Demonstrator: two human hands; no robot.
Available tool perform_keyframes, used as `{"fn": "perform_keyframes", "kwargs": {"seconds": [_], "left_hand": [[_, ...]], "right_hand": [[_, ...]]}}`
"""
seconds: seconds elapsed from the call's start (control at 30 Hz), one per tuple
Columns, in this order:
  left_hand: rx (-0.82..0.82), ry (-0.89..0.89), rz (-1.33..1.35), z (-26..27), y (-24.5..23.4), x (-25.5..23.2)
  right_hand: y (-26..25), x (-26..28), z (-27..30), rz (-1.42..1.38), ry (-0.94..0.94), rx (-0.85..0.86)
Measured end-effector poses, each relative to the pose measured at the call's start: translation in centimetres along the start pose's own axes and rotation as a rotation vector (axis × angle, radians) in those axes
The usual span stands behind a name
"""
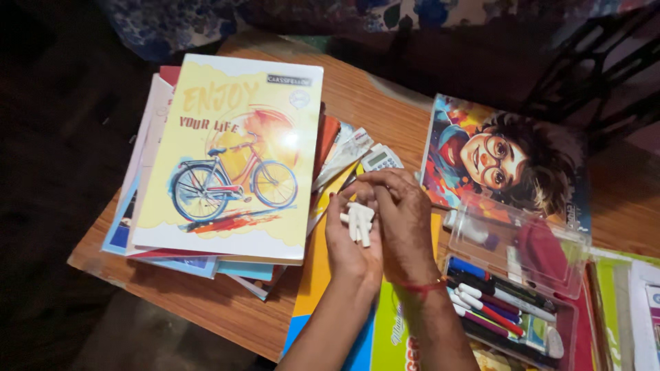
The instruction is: The person sorts markers, pens, and white sticks from a desk and places them into a clear plastic pencil case. They arrange the items to fit inside the case before closing the lid.
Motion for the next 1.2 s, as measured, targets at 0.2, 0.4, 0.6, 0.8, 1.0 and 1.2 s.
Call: {"fn": "perform_keyframes", "kwargs": {"seconds": [0.2, 0.4, 0.6, 0.8, 1.0, 1.2], "left_hand": [[-0.032, 0.029, -0.012, 1.7, 0.6, -1.9], [0.030, 0.019, -0.019, 1.7, 1.0, -2.3], [-0.063, -0.023, -0.001, 1.8, 0.3, -2.2], [-0.062, -0.029, 0.014, 1.6, 0.1, -2.2], [-0.106, -0.021, -0.017, 1.6, 0.4, -2.2], [-0.127, -0.039, -0.015, 1.6, 0.2, -2.3]], "right_hand": [[1.8, -0.4, -2.0, 0.358, -0.110, 0.130], [2.1, -1.1, -1.7, 0.400, -0.144, 0.115], [2.2, -2.3, -3.0, 0.581, -0.229, 0.088], [-0.9, -11.9, -3.0, -0.003, 0.328, -0.266], [-0.7, -9.4, -8.0, 0.390, -0.028, 0.105], [1.5, -7.7, -9.4, 0.761, -0.266, 0.401]]}}
Point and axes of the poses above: each hand's wrist, its own z-axis away from the middle knuckle, its own y-axis out of the palm, x = y × z, the point moved 9 cm from there along -z, towards the middle knuckle, and after that the axes turned 13 degrees about -y, right-handed, at the moved point
